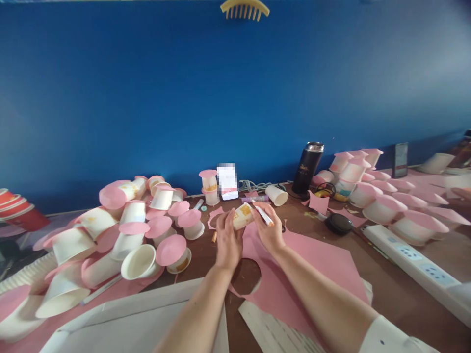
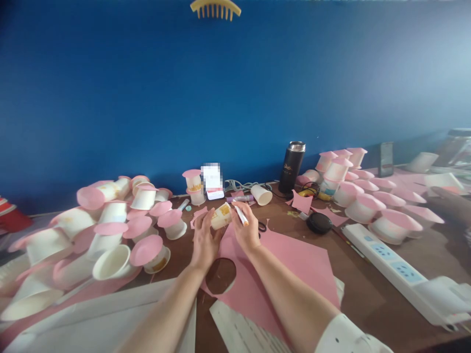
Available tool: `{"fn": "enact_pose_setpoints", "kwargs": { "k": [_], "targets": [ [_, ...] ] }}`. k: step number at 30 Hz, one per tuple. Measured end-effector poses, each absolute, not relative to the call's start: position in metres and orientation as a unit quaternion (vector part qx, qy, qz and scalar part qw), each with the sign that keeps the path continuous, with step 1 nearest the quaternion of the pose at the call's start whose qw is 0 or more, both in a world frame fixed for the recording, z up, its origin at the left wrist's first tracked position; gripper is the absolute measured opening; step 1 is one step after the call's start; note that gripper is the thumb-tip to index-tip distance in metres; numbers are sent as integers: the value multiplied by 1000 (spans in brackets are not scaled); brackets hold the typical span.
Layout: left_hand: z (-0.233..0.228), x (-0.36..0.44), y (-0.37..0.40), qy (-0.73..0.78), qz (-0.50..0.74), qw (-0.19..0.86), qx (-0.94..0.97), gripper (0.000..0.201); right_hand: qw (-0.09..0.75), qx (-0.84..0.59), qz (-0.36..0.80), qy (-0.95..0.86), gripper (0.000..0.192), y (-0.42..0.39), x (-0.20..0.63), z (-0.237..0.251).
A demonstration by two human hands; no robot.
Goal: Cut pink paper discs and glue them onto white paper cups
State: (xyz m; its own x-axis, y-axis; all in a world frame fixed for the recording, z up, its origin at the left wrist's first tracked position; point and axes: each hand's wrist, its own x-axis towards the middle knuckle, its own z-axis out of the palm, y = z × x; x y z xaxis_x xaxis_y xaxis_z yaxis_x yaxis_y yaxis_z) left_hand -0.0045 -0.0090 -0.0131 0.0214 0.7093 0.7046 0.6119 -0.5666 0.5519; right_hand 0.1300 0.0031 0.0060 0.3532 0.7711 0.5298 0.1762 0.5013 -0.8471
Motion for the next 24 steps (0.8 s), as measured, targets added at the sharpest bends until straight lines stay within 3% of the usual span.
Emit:
{"fn": "enact_pose_setpoints", "kwargs": {
  "k": [3,5,10,13,17,24],
  "targets": [
    [-12,-5,-8,483,574,76,657,72,705,-468,307,-435,29,4,127,12],
    [-11,-6,-6,511,602,153,594,69,714,-463,383,-360,32,4,124,17],
    [-7,-3,-1,499,548,521,424,33,730,-386,531,-191,38,7,119,20],
    [-1,-1,-5,376,539,684,317,29,721,-337,587,-147,35,6,116,17],
    [4,-2,-9,285,540,751,253,22,707,-319,618,-129,32,4,112,14],
    [4,-3,-8,268,583,746,177,18,692,-388,571,-209,39,3,107,9]
  ]
}}
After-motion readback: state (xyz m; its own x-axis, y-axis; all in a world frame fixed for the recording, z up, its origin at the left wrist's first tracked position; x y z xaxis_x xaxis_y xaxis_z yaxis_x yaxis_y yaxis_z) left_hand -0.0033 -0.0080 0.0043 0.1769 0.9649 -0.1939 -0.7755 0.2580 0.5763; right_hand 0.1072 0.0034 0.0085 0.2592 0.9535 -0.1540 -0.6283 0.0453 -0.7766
